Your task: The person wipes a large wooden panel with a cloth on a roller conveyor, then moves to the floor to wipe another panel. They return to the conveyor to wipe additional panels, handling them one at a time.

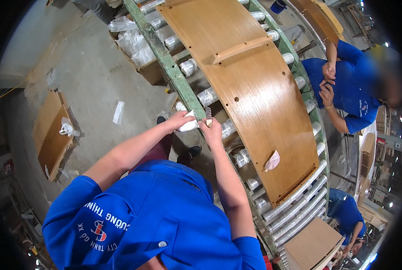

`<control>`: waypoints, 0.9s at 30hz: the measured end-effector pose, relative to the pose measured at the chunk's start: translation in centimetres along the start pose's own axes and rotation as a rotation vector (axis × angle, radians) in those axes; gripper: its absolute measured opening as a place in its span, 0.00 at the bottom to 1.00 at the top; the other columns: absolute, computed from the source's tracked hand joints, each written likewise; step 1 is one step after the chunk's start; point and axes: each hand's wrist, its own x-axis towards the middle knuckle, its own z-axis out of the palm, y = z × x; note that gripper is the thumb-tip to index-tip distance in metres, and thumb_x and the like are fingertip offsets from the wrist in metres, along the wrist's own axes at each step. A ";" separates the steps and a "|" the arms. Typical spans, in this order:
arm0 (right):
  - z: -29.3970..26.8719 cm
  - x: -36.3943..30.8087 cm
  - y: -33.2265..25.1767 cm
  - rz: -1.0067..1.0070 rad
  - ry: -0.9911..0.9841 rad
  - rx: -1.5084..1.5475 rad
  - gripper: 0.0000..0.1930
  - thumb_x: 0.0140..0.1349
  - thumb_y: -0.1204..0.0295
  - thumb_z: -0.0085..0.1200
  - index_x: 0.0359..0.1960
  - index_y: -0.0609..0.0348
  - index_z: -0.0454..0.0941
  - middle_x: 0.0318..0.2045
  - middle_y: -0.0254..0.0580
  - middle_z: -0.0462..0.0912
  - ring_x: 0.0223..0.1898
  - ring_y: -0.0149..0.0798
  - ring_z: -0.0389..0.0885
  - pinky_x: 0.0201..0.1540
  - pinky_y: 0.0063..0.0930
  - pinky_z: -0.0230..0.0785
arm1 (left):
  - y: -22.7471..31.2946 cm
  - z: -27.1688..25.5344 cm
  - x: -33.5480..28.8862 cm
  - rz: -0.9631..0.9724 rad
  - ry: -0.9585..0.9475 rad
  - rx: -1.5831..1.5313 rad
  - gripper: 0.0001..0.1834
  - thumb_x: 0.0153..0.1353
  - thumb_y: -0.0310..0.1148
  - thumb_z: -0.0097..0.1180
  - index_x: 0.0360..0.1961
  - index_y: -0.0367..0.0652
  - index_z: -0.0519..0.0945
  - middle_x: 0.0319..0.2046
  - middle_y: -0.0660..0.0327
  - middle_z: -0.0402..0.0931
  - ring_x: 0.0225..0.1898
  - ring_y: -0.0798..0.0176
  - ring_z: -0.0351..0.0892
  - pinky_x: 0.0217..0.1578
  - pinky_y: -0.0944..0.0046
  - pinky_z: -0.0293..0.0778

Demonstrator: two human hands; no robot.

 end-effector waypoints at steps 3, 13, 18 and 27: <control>0.8 0.0 -1.7 0.178 -0.064 0.136 0.06 0.58 0.71 0.52 0.30 0.63 0.75 0.18 0.34 0.71 0.18 0.27 0.70 0.20 0.24 0.62 | -2.5 -1.7 1.5 0.025 0.083 0.057 0.21 0.55 0.45 0.56 0.39 0.36 0.79 0.30 0.61 0.79 0.28 0.69 0.77 0.27 0.68 0.70; 0.1 -1.2 0.3 -0.357 0.085 -0.483 0.09 0.57 0.70 0.53 0.39 0.59 0.73 0.27 0.48 0.77 0.29 0.51 0.76 0.33 0.41 0.69 | -1.2 -0.2 1.5 0.066 0.153 0.195 0.23 0.52 0.47 0.56 0.38 0.36 0.79 0.29 0.57 0.80 0.28 0.65 0.79 0.30 0.66 0.73; 0.0 -1.5 0.3 -0.486 0.042 -0.543 0.18 0.56 0.72 0.54 0.49 0.57 0.71 0.28 0.48 0.78 0.30 0.49 0.77 0.32 0.41 0.70 | -0.9 0.0 1.5 0.010 0.076 0.094 0.22 0.54 0.47 0.53 0.37 0.36 0.79 0.29 0.58 0.79 0.28 0.66 0.78 0.30 0.66 0.72; 0.1 -1.1 0.0 -0.581 -0.023 -0.588 0.21 0.55 0.73 0.54 0.52 0.56 0.71 0.25 0.46 0.77 0.28 0.46 0.76 0.31 0.39 0.70 | -0.8 0.0 1.1 -0.056 -0.030 -0.194 0.21 0.59 0.46 0.45 0.38 0.37 0.77 0.25 0.61 0.75 0.22 0.67 0.76 0.16 0.66 0.72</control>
